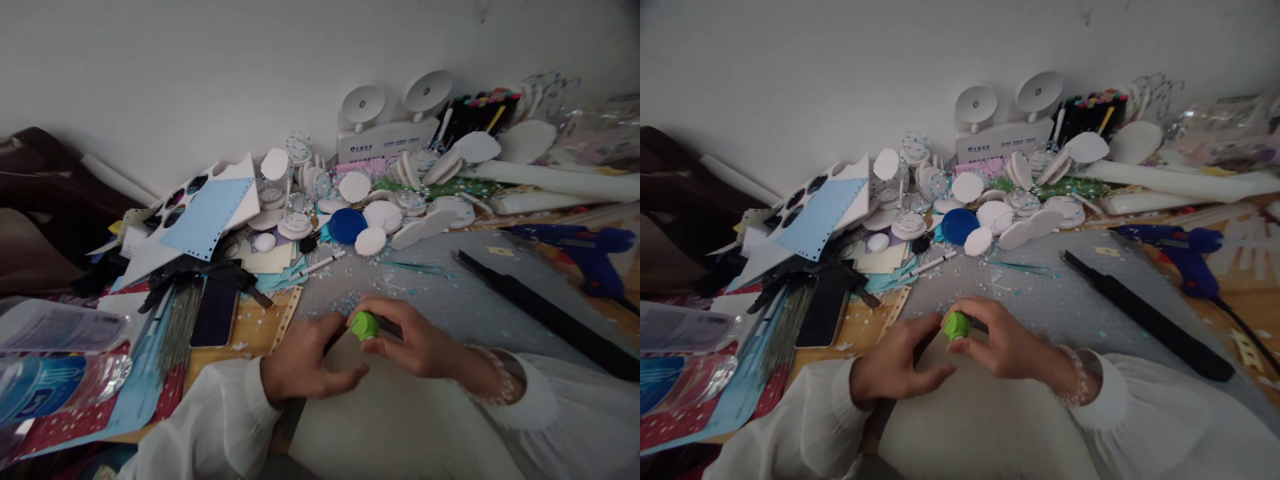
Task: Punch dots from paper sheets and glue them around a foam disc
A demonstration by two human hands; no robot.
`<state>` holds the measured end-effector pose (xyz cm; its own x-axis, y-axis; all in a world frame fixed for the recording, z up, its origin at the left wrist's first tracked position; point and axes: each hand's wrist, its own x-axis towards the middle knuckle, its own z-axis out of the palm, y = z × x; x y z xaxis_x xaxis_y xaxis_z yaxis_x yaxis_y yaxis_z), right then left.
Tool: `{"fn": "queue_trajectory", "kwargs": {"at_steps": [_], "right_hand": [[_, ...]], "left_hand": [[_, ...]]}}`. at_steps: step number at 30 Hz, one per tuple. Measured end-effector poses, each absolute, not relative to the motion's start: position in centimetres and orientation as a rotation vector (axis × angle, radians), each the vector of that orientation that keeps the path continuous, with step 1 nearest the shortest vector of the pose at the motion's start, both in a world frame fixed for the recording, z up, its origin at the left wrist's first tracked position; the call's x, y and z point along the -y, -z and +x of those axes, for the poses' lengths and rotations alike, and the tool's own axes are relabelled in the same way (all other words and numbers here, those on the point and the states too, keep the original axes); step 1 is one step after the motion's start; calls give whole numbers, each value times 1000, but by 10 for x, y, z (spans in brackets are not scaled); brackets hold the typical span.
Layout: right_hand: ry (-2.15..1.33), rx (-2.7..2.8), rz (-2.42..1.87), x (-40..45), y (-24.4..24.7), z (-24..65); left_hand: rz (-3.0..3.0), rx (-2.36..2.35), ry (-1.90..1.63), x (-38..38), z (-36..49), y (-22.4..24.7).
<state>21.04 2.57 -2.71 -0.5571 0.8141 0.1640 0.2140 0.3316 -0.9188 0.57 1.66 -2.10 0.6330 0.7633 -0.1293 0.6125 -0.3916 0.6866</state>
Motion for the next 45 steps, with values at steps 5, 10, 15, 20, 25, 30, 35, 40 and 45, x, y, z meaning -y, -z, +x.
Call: {"fn": "queue_trajectory", "kwargs": {"at_steps": [5,10,15,20,25,30,35,40,45], "right_hand": [[-1153,2021,-916,-22,29,207],[-1195,1952,-907,-19,29,204],[-1177,1953,-924,-22,33,205],[-1115,1935,-909,-24,32,209],[-1165,1992,-833,-25,28,216],[-1086,2064,-871,-24,28,218],[-1131,2066,-894,-23,27,213],[-1108,2054,-887,-19,27,210],[-1116,2053,-885,-16,30,209]], "left_hand": [[2308,-1149,-265,-22,15,11],[2335,-1031,-416,-26,20,21],[2276,-1047,-386,-27,21,22],[2219,-1050,-285,-28,15,15],[2122,-826,-413,-23,4,25],[2021,-833,-524,-21,-1,35],[2039,-793,-464,-24,-2,38],[2111,-879,-501,-26,-1,32],[2136,-872,-470,-27,1,25]]}}
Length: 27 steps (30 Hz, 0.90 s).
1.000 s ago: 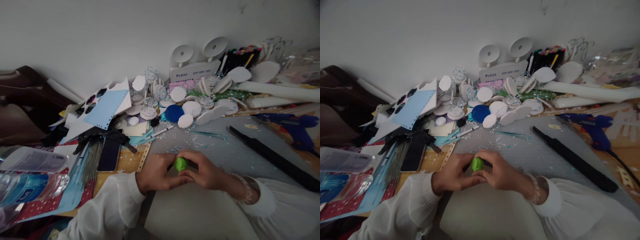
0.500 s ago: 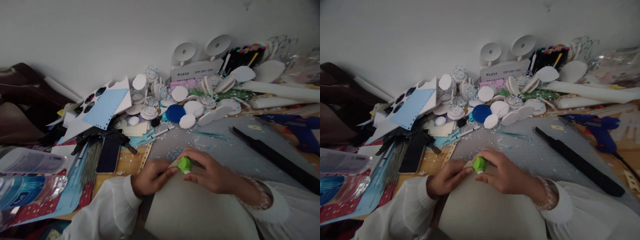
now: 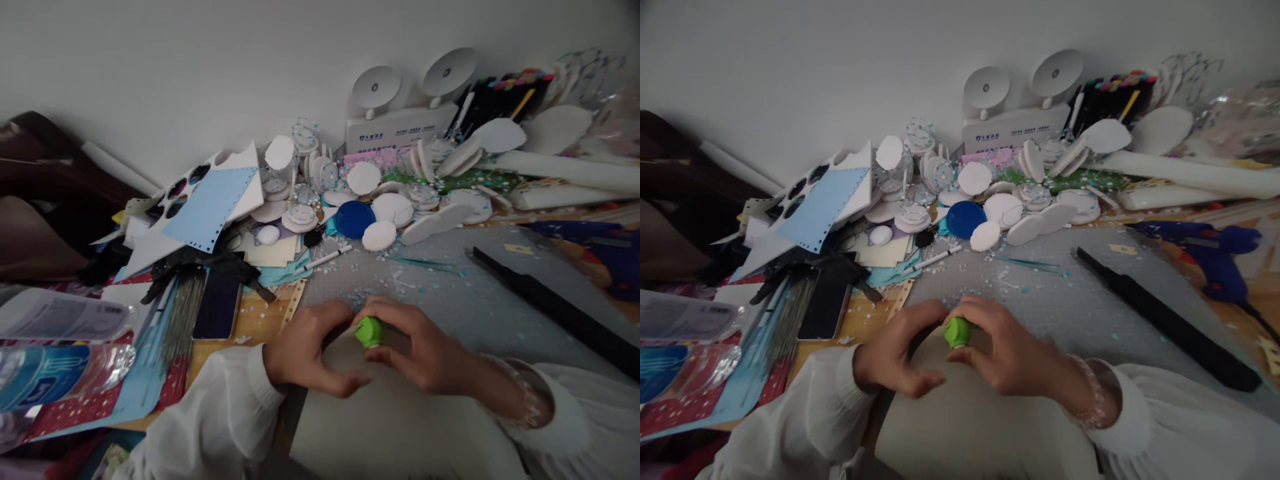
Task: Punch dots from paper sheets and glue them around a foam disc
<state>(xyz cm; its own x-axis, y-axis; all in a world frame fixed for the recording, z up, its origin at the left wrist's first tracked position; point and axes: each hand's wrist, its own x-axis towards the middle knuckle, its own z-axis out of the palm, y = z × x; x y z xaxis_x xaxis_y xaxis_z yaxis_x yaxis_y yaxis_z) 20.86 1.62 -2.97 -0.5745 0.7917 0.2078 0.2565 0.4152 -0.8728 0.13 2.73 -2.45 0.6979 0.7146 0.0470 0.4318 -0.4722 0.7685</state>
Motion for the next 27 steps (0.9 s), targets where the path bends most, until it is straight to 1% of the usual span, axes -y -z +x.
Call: {"fn": "queue_trajectory", "kwargs": {"at_steps": [3,8,15,21,27], "right_hand": [[-1074,2037,-870,-15,33,206],[-1071,1988,-843,-15,37,200],[-1078,1965,-900,-20,33,204],[-999,2031,-913,-23,34,213],[-984,2050,-916,-25,34,218]], "left_hand": [[2178,-869,-480,-25,5,26],[2261,-889,-639,-23,9,33],[2218,-868,-526,-26,-1,31],[2343,-880,-643,-23,-4,36],[2284,-870,-719,-25,-6,35]]}}
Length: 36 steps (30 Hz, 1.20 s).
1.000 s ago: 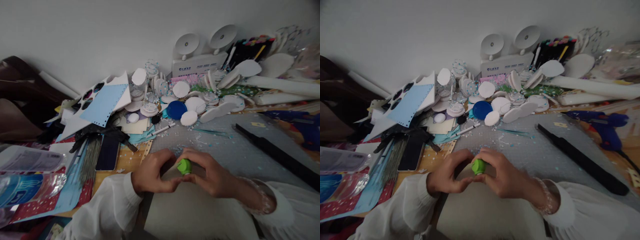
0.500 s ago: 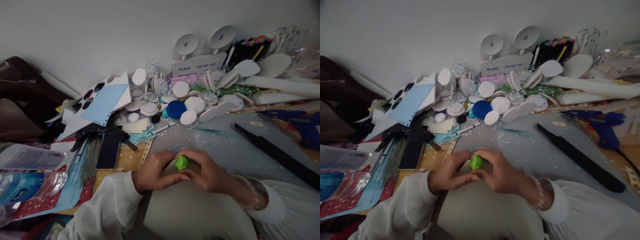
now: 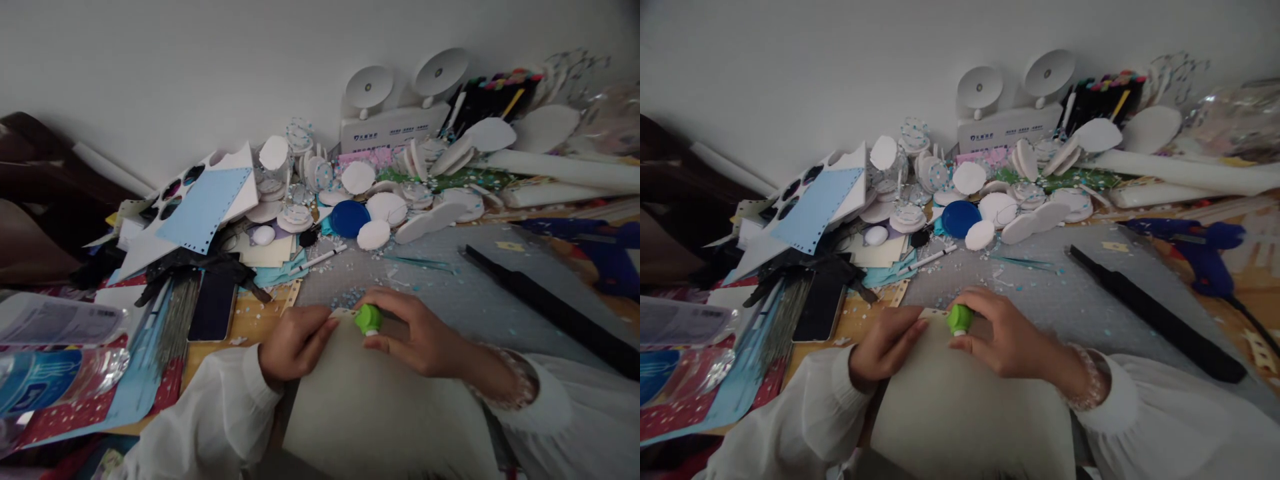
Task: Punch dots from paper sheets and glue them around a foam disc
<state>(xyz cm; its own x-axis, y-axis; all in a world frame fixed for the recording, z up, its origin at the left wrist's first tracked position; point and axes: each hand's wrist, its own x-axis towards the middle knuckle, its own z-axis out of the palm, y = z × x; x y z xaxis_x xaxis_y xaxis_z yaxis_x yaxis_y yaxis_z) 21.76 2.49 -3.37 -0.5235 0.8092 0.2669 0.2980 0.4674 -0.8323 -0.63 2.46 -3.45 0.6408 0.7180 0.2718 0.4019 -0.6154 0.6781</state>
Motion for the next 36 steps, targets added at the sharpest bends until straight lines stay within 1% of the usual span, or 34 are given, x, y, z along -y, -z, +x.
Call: {"fn": "queue_trajectory", "kwargs": {"at_steps": [9,13,18,23,27,36], "right_hand": [[-991,2077,-896,-21,33,212],[-952,2084,-876,-17,35,208],[-964,2055,-847,-17,37,202],[-946,2023,-850,-22,38,204],[-935,2106,-863,-23,37,212],[-973,2095,-892,-24,34,214]], "left_hand": [[2180,-837,-663,-25,0,26],[2203,-953,-655,-18,10,23],[2273,-960,-745,-11,13,31],[2139,-964,-746,-16,10,29],[2036,-950,-748,-17,6,27],[1964,-993,-741,-17,2,23]]}}
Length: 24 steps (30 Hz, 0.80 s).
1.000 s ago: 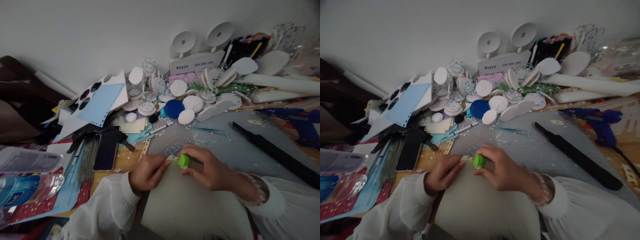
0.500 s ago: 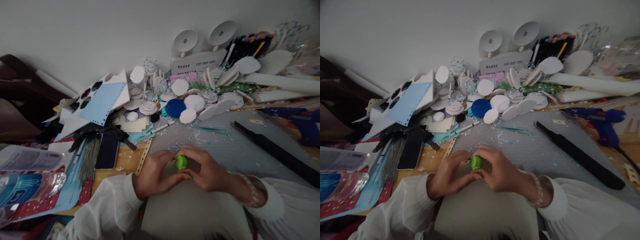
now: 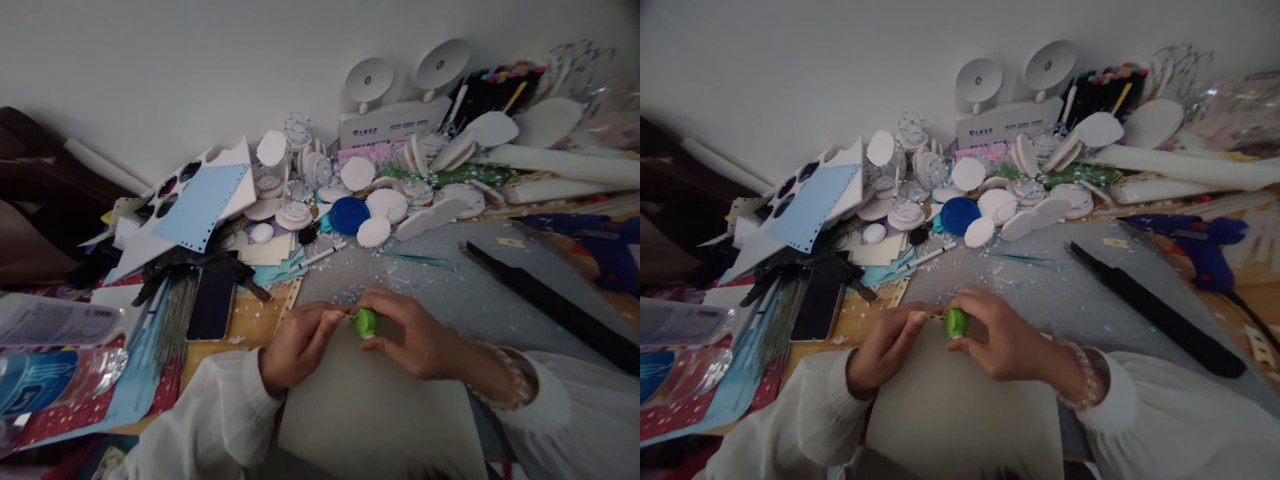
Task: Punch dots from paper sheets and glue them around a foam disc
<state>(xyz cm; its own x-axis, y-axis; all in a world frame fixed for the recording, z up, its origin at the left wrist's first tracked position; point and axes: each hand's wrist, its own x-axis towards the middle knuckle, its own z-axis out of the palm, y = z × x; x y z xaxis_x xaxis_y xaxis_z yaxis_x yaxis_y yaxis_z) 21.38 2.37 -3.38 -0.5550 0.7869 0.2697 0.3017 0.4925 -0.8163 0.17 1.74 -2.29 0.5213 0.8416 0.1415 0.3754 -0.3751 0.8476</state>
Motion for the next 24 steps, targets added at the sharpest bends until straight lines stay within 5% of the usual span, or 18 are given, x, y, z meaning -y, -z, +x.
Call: {"fn": "queue_trajectory", "kwargs": {"at_steps": [24], "right_hand": [[-932,2176,-889,-24,36,220]], "left_hand": [[1935,-956,-646,-21,-1,27]]}}
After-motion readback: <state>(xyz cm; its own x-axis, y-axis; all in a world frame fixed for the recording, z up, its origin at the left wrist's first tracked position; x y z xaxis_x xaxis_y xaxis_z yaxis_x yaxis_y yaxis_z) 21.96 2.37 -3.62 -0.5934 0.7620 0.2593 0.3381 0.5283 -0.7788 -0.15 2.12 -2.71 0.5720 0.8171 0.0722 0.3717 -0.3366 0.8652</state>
